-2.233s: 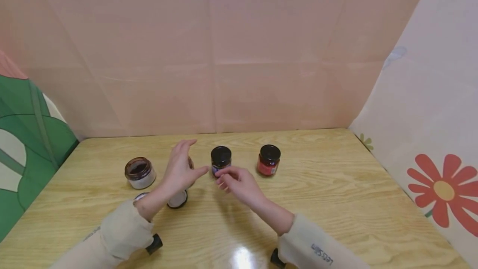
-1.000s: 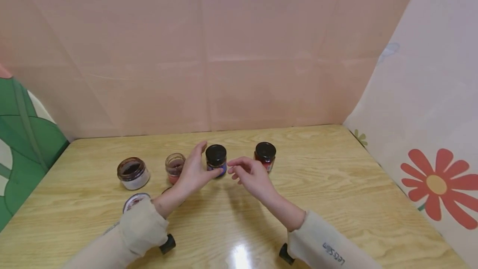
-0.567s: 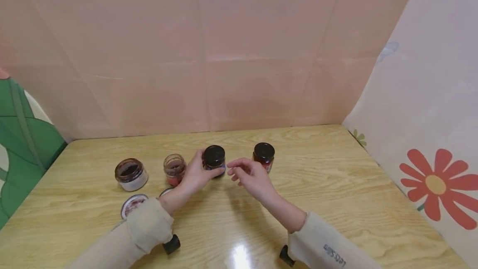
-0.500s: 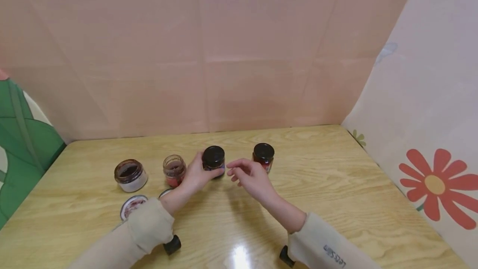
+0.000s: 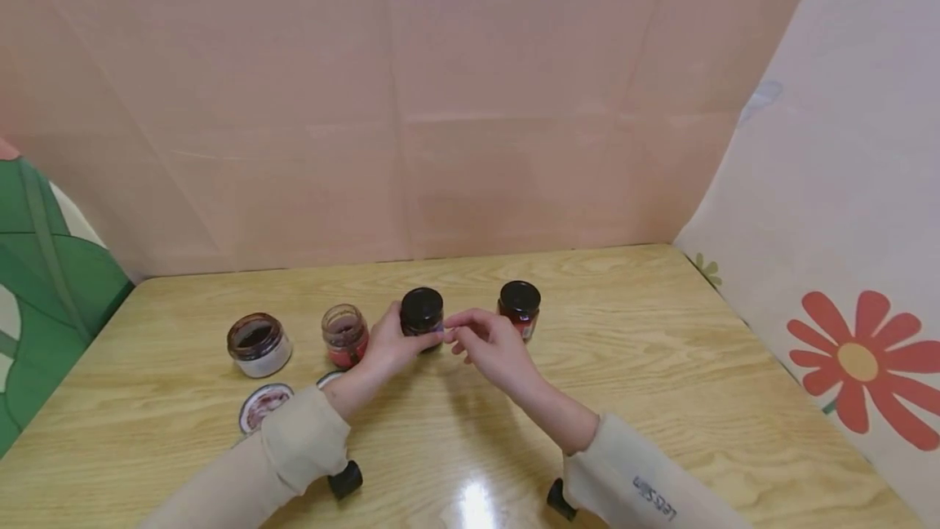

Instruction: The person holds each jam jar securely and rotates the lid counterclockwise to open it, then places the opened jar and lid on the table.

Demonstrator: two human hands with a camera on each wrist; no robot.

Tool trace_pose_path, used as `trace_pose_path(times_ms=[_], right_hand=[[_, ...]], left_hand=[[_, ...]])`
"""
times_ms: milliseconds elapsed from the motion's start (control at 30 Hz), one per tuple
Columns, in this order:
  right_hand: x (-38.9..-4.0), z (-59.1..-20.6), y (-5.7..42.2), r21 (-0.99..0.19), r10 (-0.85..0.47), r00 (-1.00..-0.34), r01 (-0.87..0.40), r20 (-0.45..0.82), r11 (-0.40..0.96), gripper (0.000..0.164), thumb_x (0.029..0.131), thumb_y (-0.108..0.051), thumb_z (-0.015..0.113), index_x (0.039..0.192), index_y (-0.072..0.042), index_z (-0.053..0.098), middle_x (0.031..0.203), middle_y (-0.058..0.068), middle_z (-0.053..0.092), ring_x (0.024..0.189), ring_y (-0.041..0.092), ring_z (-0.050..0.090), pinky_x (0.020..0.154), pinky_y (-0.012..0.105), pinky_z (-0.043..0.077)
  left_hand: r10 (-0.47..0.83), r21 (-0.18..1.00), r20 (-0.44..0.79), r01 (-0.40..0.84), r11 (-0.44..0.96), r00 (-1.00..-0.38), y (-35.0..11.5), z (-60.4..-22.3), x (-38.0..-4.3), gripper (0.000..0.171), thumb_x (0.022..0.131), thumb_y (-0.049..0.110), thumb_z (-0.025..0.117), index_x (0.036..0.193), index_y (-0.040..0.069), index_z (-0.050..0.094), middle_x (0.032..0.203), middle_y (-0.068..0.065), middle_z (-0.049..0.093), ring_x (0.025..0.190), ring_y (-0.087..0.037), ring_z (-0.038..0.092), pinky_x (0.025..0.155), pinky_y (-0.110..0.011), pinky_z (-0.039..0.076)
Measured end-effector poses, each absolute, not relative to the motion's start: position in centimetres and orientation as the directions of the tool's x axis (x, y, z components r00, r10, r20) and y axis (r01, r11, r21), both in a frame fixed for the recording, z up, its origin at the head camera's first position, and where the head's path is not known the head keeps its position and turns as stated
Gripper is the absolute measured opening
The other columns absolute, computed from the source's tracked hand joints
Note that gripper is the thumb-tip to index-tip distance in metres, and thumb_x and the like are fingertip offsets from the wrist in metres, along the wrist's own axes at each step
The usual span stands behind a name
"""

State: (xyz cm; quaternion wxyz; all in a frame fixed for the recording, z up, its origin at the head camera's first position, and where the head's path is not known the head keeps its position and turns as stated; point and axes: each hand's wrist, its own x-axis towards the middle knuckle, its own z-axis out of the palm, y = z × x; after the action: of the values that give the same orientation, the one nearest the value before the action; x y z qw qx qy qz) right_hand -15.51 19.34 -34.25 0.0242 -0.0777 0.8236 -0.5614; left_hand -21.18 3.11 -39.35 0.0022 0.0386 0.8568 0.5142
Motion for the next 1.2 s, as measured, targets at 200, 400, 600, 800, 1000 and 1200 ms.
trace_pose_path(times_ms=[200, 400, 600, 800, 1000, 1200], right_hand=[[-15.4, -34.3, 19.4, -0.924, -0.142, -0.989, -0.098, 0.048, 0.37, 0.024, 0.096, -0.007, 0.049, 0.112, 0.004, 0.063, 0.098, 0.019, 0.068, 0.083, 0.017, 0.063, 0.068, 0.032, 0.053], [-15.4, -34.3, 19.5, -0.924, -0.148, -0.986, -0.121, 0.071, 0.362, 0.023, 0.096, -0.007, 0.049, 0.111, 0.004, 0.064, 0.099, 0.022, 0.068, 0.083, 0.018, 0.064, 0.067, 0.033, 0.054], [-15.4, -34.3, 19.8, -0.921, -0.145, -0.984, -0.149, 0.103, 0.36, 0.023, 0.097, -0.005, 0.049, 0.112, 0.006, 0.063, 0.097, 0.02, 0.068, 0.081, 0.016, 0.064, 0.067, 0.03, 0.053], [-15.3, -34.1, 19.8, -0.912, -0.09, -0.985, -0.168, 0.145, 0.373, 0.022, 0.096, -0.007, 0.053, 0.112, 0.004, 0.064, 0.098, 0.019, 0.068, 0.08, 0.015, 0.062, 0.065, 0.027, 0.053], [-15.1, -34.1, 19.5, -0.877, -0.02, -0.974, -0.213, 0.227, 0.431, 0.028, 0.089, -0.016, 0.068, 0.113, -0.002, 0.064, 0.105, 0.012, 0.066, 0.087, 0.015, 0.06, 0.068, 0.022, 0.049], [-14.8, -34.3, 18.8, -0.812, -0.021, -0.95, -0.277, 0.311, 0.513, 0.051, 0.08, -0.023, 0.078, 0.124, -0.005, 0.06, 0.117, 0.011, 0.057, 0.103, 0.024, 0.053, 0.077, 0.029, 0.047]], left_hand=[[0.078, 0.869, 0.002, 0.04, 0.493, -0.997, 3.0, -39.2, -20.9, 0.052, 0.071, 0.021, 0.084, 0.103, 0.001, 0.048, 0.102, -0.018, 0.063, 0.1, -0.033, 0.059, 0.087, -0.046, 0.047], [0.081, 0.866, -0.01, 0.032, 0.499, -0.997, 3.0, -38.9, -20.5, 0.053, 0.071, 0.022, 0.085, 0.103, 0.001, 0.047, 0.102, -0.018, 0.062, 0.1, -0.033, 0.059, 0.086, -0.046, 0.047], [0.092, 0.882, 0.018, 0.059, 0.468, -0.996, 2.8, -38.4, -20.3, 0.054, 0.07, 0.019, 0.085, 0.104, 0.002, 0.047, 0.104, -0.018, 0.063, 0.101, -0.032, 0.059, 0.089, -0.046, 0.046], [0.132, 0.895, 0.059, 0.111, 0.431, -0.989, 2.5, -37.9, -19.8, 0.054, 0.07, 0.021, 0.085, 0.104, 0.003, 0.047, 0.102, -0.016, 0.064, 0.099, -0.029, 0.059, 0.087, -0.043, 0.046], [0.188, 0.894, 0.118, 0.187, 0.406, -0.975, 2.2, -37.3, -19.0, 0.054, 0.07, 0.025, 0.083, 0.106, 0.004, 0.048, 0.099, -0.011, 0.065, 0.092, -0.024, 0.06, 0.081, -0.038, 0.047], [0.215, 0.864, 0.206, 0.28, 0.419, -0.955, 2.2, -36.9, -18.3, 0.048, 0.07, 0.028, 0.084, 0.101, 0.009, 0.052, 0.091, -0.005, 0.066, 0.082, -0.016, 0.06, 0.073, -0.032, 0.048]])
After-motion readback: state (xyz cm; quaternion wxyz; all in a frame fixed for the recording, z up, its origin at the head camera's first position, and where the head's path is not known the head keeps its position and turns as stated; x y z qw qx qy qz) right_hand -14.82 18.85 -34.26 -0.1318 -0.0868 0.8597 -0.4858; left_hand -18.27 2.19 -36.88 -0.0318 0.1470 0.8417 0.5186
